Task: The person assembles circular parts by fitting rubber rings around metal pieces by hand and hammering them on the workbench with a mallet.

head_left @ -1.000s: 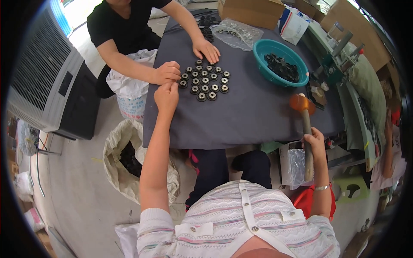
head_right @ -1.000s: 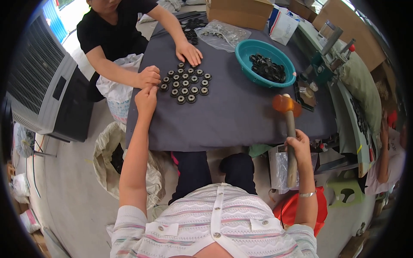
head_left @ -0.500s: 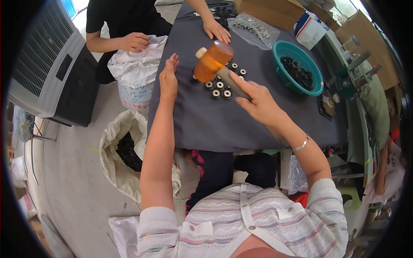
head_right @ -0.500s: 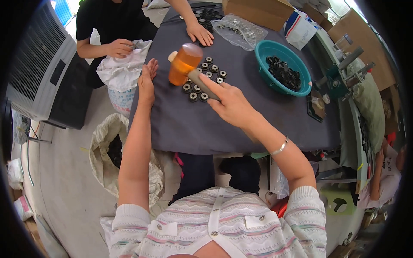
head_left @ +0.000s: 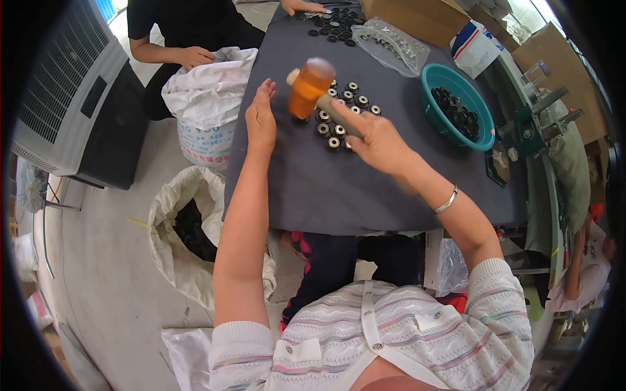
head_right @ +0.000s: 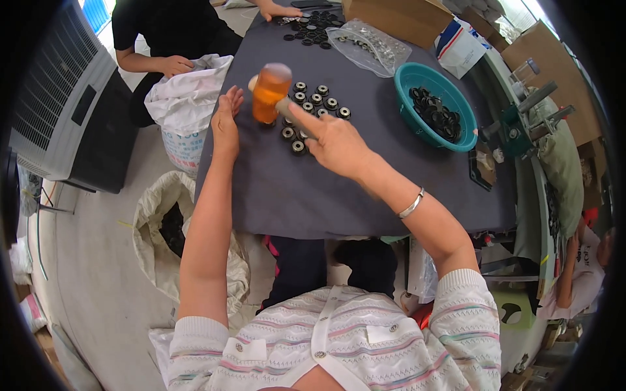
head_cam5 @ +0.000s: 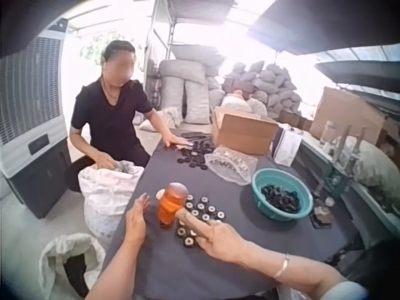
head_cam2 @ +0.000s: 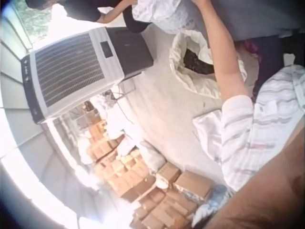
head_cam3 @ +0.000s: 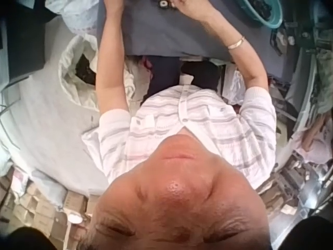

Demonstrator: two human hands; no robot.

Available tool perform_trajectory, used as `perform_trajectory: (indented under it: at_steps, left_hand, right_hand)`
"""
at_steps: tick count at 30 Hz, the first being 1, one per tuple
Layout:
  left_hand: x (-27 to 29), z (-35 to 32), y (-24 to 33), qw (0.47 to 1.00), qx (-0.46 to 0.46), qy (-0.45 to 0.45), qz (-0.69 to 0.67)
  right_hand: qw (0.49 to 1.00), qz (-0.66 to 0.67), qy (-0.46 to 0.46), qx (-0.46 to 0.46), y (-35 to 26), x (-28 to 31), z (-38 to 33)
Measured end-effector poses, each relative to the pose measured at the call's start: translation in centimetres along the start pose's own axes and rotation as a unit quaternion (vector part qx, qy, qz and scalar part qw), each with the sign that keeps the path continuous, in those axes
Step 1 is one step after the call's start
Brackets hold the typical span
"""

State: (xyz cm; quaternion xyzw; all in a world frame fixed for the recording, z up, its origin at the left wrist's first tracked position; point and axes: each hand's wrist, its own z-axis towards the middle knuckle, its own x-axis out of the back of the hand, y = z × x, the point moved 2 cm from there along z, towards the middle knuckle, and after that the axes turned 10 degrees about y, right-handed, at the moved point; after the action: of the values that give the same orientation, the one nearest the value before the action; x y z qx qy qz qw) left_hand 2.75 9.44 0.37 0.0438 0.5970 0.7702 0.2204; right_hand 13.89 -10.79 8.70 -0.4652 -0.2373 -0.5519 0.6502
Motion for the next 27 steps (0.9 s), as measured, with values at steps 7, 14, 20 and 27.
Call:
perform_trajectory:
  at_steps: [7, 14, 20, 27]
  left_hand:
    - [-0.1, 0.3, -0.2, 1.000, -0.005, 0.011, 0.007]
    - [-0.2, 0.1, -0.1, 0.999, -0.023, 0.019, 0.031]
    - [-0.3, 0.0, -0.1, 0.999, -0.009, 0.037, 0.004]
    - [-0.5, 0.3, -0.2, 0.999, -0.025, 0.033, 0.026]
  right_hand:
    - [0.998, -0.034, 0.061, 0.009, 0.1, 2.0, 2.3]
    - [0.994, -0.089, -0.042, -0.056, 1.6, -1.2, 1.8]
    - [0.997, -0.045, 0.054, -0.023, 2.4, 0.8, 2.8]
    - [0.988, -0.137, 0.005, -0.075, 2.7, -0.5, 3.6]
